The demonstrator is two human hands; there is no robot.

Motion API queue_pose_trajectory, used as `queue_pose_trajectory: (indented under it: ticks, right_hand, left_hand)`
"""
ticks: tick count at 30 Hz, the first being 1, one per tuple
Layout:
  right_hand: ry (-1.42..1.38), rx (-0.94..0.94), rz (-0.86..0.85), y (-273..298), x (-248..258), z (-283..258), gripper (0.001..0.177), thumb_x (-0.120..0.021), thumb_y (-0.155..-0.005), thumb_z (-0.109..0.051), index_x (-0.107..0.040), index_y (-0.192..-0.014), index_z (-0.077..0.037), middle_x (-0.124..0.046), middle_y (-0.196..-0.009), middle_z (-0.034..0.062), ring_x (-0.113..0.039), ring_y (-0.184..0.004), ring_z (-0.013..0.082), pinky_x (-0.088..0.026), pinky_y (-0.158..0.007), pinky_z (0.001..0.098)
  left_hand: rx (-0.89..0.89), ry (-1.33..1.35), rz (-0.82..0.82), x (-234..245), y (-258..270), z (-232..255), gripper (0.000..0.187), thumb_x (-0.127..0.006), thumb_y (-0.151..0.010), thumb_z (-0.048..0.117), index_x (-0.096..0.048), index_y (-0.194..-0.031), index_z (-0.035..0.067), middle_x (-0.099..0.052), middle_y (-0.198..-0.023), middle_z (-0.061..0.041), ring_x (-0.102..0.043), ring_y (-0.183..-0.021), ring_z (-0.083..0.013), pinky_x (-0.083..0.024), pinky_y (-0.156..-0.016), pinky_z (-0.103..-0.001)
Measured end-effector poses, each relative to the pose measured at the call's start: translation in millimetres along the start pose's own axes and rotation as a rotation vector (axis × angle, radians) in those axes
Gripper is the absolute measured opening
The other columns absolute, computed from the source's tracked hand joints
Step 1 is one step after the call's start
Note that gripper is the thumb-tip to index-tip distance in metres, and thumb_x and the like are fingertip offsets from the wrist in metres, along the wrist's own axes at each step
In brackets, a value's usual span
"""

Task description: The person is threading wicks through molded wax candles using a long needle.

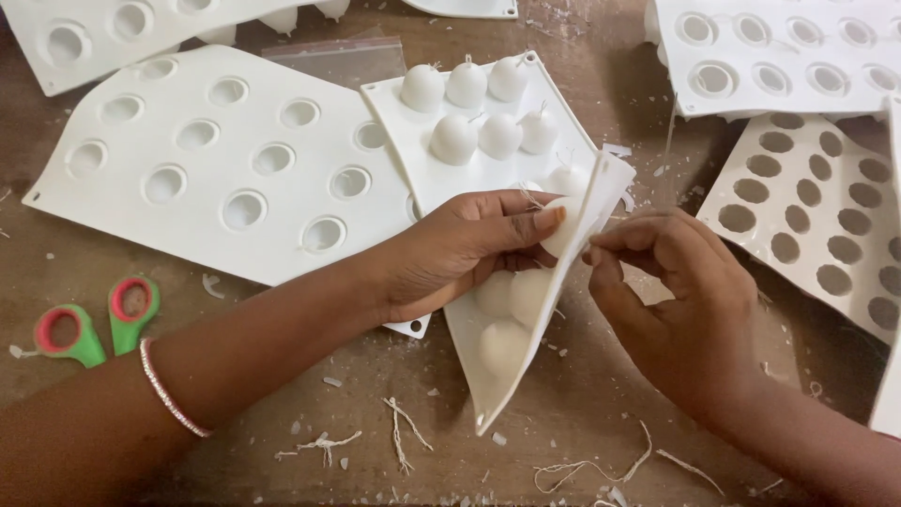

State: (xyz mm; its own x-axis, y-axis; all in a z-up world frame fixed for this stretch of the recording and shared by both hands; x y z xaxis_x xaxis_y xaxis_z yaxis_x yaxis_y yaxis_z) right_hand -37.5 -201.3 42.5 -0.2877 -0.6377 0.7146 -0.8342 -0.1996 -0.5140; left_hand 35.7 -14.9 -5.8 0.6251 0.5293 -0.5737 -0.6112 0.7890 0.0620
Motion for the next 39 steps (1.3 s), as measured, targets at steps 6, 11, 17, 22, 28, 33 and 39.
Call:
queue_pose_trajectory:
  ticks: [6,11,17,22,28,33,39]
  right_hand:
    - [-0.041,-0.081,-0.059,-4,2,-3,0.013,-0.070,-0.091,0.001,-0.063,-0.101,0.004,-0.068,-0.099,0.0114,-0.074,-0.091,0.0143,-0.065,-0.085,0.0270]
    - [0.026,-0.059,-0.086,-3,2,-1,0.011,-0.070,-0.088,0.000,-0.064,-0.096,0.003,-0.070,-0.096,0.0106,-0.073,-0.086,0.0150,-0.064,-0.080,0.0280]
    - [0.003,-0.032,-0.117,-2,4,-1,0.011,-0.066,-0.085,0.002,-0.063,-0.095,0.004,-0.069,-0.096,0.0120,-0.073,-0.087,0.0166,-0.063,-0.081,0.0296]
    - [-0.005,-0.045,-0.217,-3,5,-5,0.012,-0.065,-0.083,0.003,-0.064,-0.095,0.004,-0.069,-0.097,0.0113,-0.072,-0.087,0.0162,-0.063,-0.083,0.0290]
    - [-0.203,-0.069,-0.120,3,4,0,0.020,-0.065,-0.084,0.006,-0.064,-0.104,0.008,-0.065,-0.101,0.0125,-0.070,-0.092,0.0165,-0.060,-0.085,0.0287]
    - [-0.437,-0.087,-0.089,-2,5,-8,0.035,-0.066,-0.088,0.000,-0.059,-0.121,0.011,-0.062,-0.122,0.0157,-0.067,-0.112,0.0193,-0.056,-0.101,0.0299]
    - [-0.316,-0.073,-0.108,2,2,0,0.034,-0.071,-0.089,-0.002,-0.063,-0.120,0.009,-0.065,-0.124,0.0164,-0.070,-0.113,0.0200,-0.059,-0.099,0.0300]
  left_hand:
    - [0.011,-0.005,-0.018,-4,1,3,0.068,-0.078,-0.089,0.027,-0.052,-0.143,-0.006,-0.070,-0.119,-0.014,-0.070,-0.104,-0.0164,-0.061,-0.092,-0.033]
    - [0.027,-0.006,-0.019,-5,1,2,0.068,-0.079,-0.089,0.024,-0.053,-0.143,-0.006,-0.071,-0.118,-0.014,-0.071,-0.102,-0.0163,-0.062,-0.090,-0.033]
    - [0.030,-0.015,-0.031,-6,2,1,0.063,-0.077,-0.090,0.023,-0.056,-0.142,-0.004,-0.072,-0.119,-0.013,-0.071,-0.102,-0.0164,-0.062,-0.090,-0.033]
    - [0.023,-0.021,-0.045,-6,1,1,0.063,-0.076,-0.091,0.024,-0.055,-0.143,-0.004,-0.071,-0.121,-0.013,-0.071,-0.105,-0.0162,-0.061,-0.093,-0.034]
    - [-0.001,-0.056,-0.054,-9,4,2,0.061,-0.075,-0.094,0.027,-0.057,-0.143,-0.004,-0.071,-0.122,-0.012,-0.070,-0.106,-0.0151,-0.060,-0.093,-0.033]
    - [-0.057,-0.196,0.006,-16,5,2,0.062,-0.074,-0.092,0.032,-0.057,-0.144,0.003,-0.072,-0.118,-0.011,-0.071,-0.104,-0.0153,-0.061,-0.091,-0.033]
    - [-0.073,-0.188,-0.047,-18,8,10,0.059,-0.068,-0.097,0.041,-0.061,-0.145,0.007,-0.073,-0.118,-0.007,-0.068,-0.107,-0.0152,-0.058,-0.097,-0.032]
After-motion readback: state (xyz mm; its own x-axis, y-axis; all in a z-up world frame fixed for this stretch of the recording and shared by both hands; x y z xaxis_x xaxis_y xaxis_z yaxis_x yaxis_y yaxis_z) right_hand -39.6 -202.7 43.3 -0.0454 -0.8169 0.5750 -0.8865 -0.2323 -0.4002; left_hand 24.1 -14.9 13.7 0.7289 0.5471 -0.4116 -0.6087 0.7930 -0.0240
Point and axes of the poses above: each hand's wrist, its own y-axis away from the middle knuckle, its own x-axis out of the back of the hand, z = x × y, the point moved 3 cm from there along -y, towards the middle knuckle
